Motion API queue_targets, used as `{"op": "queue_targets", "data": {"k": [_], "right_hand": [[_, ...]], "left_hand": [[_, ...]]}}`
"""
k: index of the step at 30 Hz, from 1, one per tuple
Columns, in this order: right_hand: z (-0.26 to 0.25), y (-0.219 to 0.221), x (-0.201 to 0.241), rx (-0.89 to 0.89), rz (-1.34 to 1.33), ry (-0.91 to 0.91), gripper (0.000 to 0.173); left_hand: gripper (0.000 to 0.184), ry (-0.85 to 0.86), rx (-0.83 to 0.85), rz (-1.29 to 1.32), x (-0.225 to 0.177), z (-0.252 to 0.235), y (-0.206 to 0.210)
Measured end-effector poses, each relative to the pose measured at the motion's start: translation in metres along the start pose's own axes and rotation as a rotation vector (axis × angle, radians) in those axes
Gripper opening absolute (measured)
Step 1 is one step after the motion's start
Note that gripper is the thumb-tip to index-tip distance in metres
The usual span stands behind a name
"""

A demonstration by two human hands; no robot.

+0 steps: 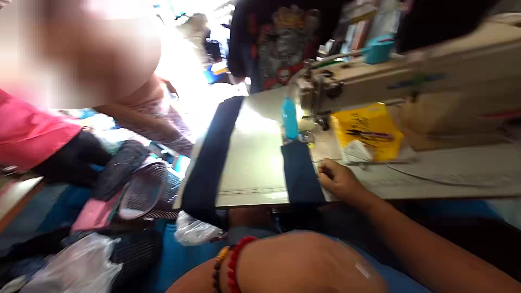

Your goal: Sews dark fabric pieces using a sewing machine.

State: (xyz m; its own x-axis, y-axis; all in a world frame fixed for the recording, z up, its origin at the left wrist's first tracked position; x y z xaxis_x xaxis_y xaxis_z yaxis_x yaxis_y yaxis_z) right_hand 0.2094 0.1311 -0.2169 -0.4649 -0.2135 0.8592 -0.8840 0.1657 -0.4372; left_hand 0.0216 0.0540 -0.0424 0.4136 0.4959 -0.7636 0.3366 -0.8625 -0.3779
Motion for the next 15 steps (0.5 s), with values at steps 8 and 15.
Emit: {"op": "queue_targets", "data": {"k": [8, 15], "right_hand": [[0.011, 0.008, -0.001, 0.085, 0.13, -0.01, 0.024], [0.027, -0.055, 0.002, -0.187, 0.301, -0.263, 0.024]], "left_hand": [[0.031, -0.85, -0.24, -0.648, 0.19, 0.044, -0.067], [0.042, -0.588, -0.165, -1.056, 0.25, 0.019, -0.064]]}}
Point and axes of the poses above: each hand's wrist, its own z-axis away from the middle knuckle, its own y-axis out of the palm, x = y × z, the point moved 4 cm from there along -z, towards the middle knuckle, and after that the axes turned 4 degrees about -x, right-handed, at the moved point
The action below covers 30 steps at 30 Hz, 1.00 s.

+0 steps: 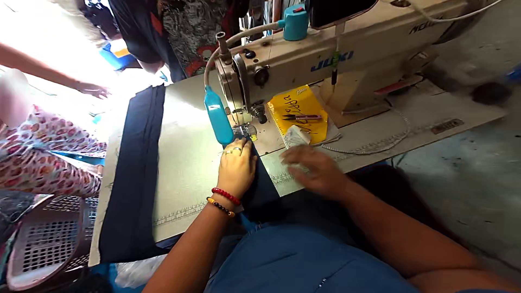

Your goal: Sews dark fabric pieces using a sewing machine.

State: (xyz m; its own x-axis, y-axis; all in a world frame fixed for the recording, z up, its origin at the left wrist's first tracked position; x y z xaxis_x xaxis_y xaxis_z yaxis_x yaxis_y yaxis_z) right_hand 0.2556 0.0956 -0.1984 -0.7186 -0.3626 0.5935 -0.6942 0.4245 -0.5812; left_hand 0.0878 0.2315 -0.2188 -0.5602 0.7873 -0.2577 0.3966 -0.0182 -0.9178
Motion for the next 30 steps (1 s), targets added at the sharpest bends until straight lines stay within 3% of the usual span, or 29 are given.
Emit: {"op": "queue_targets", "data": {"k": [3, 6, 8, 14, 30], "right_hand": [[-0.002, -0.072, -0.04, -0.222, 0.422, 0.157, 0.033], [0.001, -0.123, -0.086, -0.284, 0.721, 0.351, 0.047], [0.001, -0.14, -0.109, -0.296, 0.805, 0.37, 0.052], [0.009, -0.131, -0.145, -0.252, 0.876, 0.384, 0.067], [0.019, -0.134, -0.149, -0.383, 0.876, 0.295, 0.053]], "left_hand": [[0.051, 0.032, 0.047, -0.077, 0.003, -0.001, 0.007], [0.054, 0.018, 0.088, -0.139, 0.006, 0.001, 0.008], [0.055, 0.01, 0.094, -0.155, 0.008, 0.002, 0.006], [0.055, 0.038, 0.075, -0.152, 0.011, 0.001, 0.004], [0.057, 0.025, 0.09, -0.154, 0.014, -0.001, 0.003]]}}
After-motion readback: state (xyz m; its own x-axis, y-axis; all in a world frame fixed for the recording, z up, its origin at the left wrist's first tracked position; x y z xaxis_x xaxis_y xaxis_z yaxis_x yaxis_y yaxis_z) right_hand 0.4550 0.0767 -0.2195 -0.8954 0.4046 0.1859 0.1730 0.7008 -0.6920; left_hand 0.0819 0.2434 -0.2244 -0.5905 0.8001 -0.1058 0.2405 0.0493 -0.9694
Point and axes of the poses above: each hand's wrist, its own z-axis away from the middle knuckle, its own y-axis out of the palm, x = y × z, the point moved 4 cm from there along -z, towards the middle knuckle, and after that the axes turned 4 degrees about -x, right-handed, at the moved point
